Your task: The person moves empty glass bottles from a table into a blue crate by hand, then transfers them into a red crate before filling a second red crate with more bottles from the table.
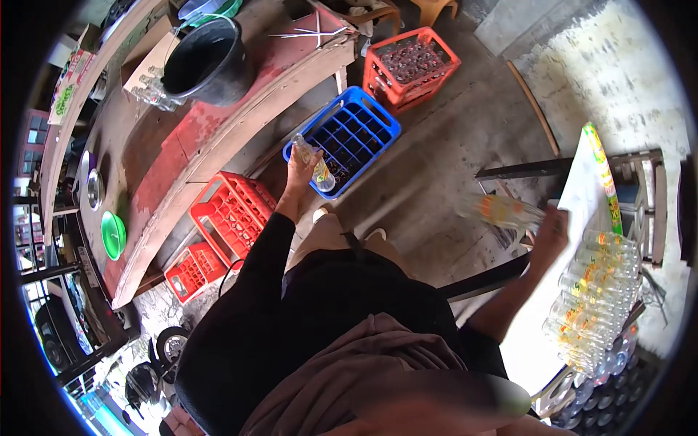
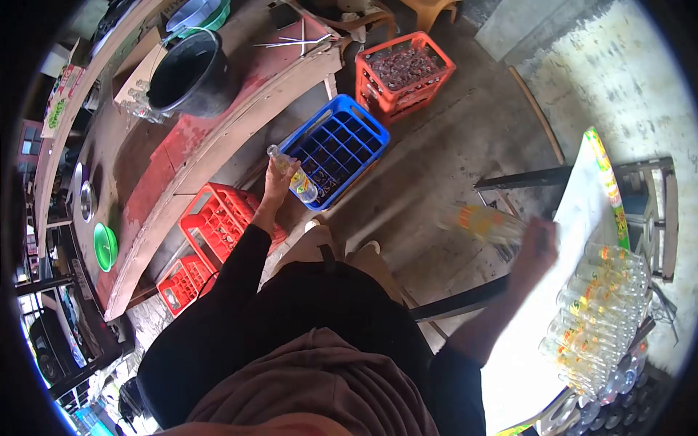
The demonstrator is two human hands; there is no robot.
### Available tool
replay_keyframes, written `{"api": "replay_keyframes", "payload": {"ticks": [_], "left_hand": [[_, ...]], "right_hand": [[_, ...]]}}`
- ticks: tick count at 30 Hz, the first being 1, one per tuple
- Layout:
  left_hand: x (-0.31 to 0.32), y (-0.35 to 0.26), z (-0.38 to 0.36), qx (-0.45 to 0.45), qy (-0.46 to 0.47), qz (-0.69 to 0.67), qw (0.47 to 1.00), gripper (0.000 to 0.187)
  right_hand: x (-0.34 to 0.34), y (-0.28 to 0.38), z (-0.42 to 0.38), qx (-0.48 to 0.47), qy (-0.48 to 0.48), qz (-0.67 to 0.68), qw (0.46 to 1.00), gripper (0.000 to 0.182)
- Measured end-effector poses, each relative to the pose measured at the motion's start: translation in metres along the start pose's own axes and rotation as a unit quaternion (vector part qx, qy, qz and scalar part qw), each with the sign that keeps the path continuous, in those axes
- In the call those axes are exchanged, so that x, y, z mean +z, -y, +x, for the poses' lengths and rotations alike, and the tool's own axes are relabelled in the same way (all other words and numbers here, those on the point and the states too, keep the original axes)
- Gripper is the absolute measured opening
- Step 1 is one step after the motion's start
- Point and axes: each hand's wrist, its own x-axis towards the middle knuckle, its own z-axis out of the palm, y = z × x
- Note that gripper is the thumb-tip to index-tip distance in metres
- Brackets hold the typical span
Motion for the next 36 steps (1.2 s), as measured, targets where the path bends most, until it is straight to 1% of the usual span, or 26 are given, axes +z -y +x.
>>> {"api": "replay_keyframes", "payload": {"ticks": [1, 2, 3, 4, 6, 8, 9, 10, 12, 13, 14, 16, 18, 19, 20, 22, 23, 27, 29, 30, 31, 32, 33, 34, 35, 36], "left_hand": [[-0.005, -0.002, 0.005, 0.01, -0.001, -0.011, 1.0, 0.043], [-0.009, -0.007, 0.009, 0.007, -0.005, -0.013, 1.0, 0.043], [-0.013, -0.015, 0.013, -0.007, 0.006, 0.039, 0.999, 0.043], [-0.017, -0.018, 0.018, -0.02, 0.018, 0.091, 0.995, 0.043], [-0.021, 0.002, 0.028, -0.048, 0.059, 0.09, 0.993, 0.043], [-0.018, 0.037, 0.036, -0.048, 0.079, 0.061, 0.994, 0.041], [-0.017, 0.055, 0.038, -0.074, 0.089, 0.032, 0.993, 0.041], [-0.018, 0.054, 0.038, -0.083, 0.107, 0.012, 0.991, 0.041], [-0.017, 0.068, 0.039, -0.11, 0.115, 0.039, 0.986, 0.042], [-0.014, 0.106, 0.041, -0.106, 0.116, 0.041, 0.987, 0.042], [-0.012, 0.122, 0.039, -0.109, 0.116, 0.041, 0.986, 0.042], [-0.009, 0.145, 0.034, -0.104, 0.118, -0.02, 0.987, 0.044], [-0.007, 0.168, 0.033, -0.112, 0.136, 0.005, 0.984, 0.048], [-0.007, 0.179, 0.028, -0.12, 0.156, 0.026, 0.98, 0.052], [-0.008, 0.188, 0.025, -0.125, 0.161, 0.026, 0.979, 0.052], [-0.007, 0.195, 0.022, -0.178, 0.163, 0.036, 0.97, 0.055], [-0.009, 0.197, 0.02, -0.19, 0.177, 0.038, 0.965, 0.059], [-0.01, 0.208, 0.017, -0.177, 0.185, 0.041, 0.966, 0.064], [-0.011, 0.208, 0.02, -0.13, 0.224, 0.125, 0.958, 0.061], [-0.011, 0.213, 0.021, -0.104, 0.241, 0.165, 0.951, 0.06], [-0.009, 0.218, 0.021, -0.132, 0.241, 0.154, 0.949, 0.056], [-0.006, 0.222, 0.022, -0.131, 0.243, 0.152, 0.949, 0.056], [-0.005, 0.223, 0.024, -0.133, 0.26, 0.176, 0.94, 0.055], [-0.004, 0.228, 0.024, -0.134, 0.276, 0.201, 0.93, 0.054], [-0.004, 0.232, 0.023, -0.09, 0.284, 0.201, 0.933, 0.053], [-0.003, 0.243, 0.022, -0.088, 0.285, 0.202, 0.933, 0.053]], "right_hand": [[0.029, 0.02, -0.007, -0.024, 0.069, -0.087, 0.994, 0.008], [0.066, 0.035, -0.017, -0.112, 0.072, -0.095, 0.987, 0.013], [0.101, 0.036, -0.026, -0.114, 0.108, -0.099, 0.983, 0.016], [0.134, 0.036, -0.036, -0.136, 0.149, -0.053, 0.978, 0.019], [0.2, 0.027, -0.061, -0.113, 0.227, -0.012, 0.967, 0.02], [0.257, 0.021, -0.091, -0.131, 0.253, 0.026, 0.958, 0.022], [0.281, 0.019, -0.105, -0.117, 0.277, 0.021, 0.954, 0.021], [0.302, 0.015, -0.118, -0.102, 0.3, 0.015, 0.948, 0.021], [0.34, 0.002, -0.143, -0.108, 0.316, 0.012, 0.942, 0.021], [0.355, -0.005, -0.153, -0.117, 0.332, 0.012, 0.936, 0.021], [0.368, -0.012, -0.163, -0.115, 0.334, 0.01, 0.935, 0.021], [0.392, -0.02, -0.18, -0.124, 0.371, -0.012, 0.92, 0.023], [0.411, -0.03, -0.193, -0.116, 0.385, -0.016, 0.915, 0.024], [0.416, -0.036, -0.2, -0.1, 0.395, -0.029, 0.913, 0.023], [0.421, -0.042, -0.206, -0.084, 0.403, -0.043, 0.91, 0.023], [0.43, -0.05, -0.218, -0.065, 0.413, -0.058, 0.907, 0.023], [0.433, -0.055, -0.223, -0.05, 0.422, -0.071, 0.903, 0.023], [0.44, -0.063, -0.243, -0.066, 0.428, -0.096, 0.896, 0.022], [0.446, -0.065, -0.251, -0.099, 0.452, -0.152, 0.873, 0.023], [0.452, -0.067, -0.254, -0.098, 0.45, -0.155, 0.874, 0.023], [0.458, -0.07, -0.256, -0.152, 0.465, -0.205, 0.847, 0.025], [0.464, -0.074, -0.256, -0.204, 0.478, -0.255, 0.816, 0.028], [0.468, -0.084, -0.259, -0.203, 0.476, -0.256, 0.816, 0.028], [0.474, -0.095, -0.263, -0.262, 0.461, -0.28, 0.801, 0.027], [0.48, -0.105, -0.266, -0.32, 0.443, -0.302, 0.781, 0.026], [0.485, -0.112, -0.266, -0.318, 0.441, -0.303, 0.782, 0.026]]}}
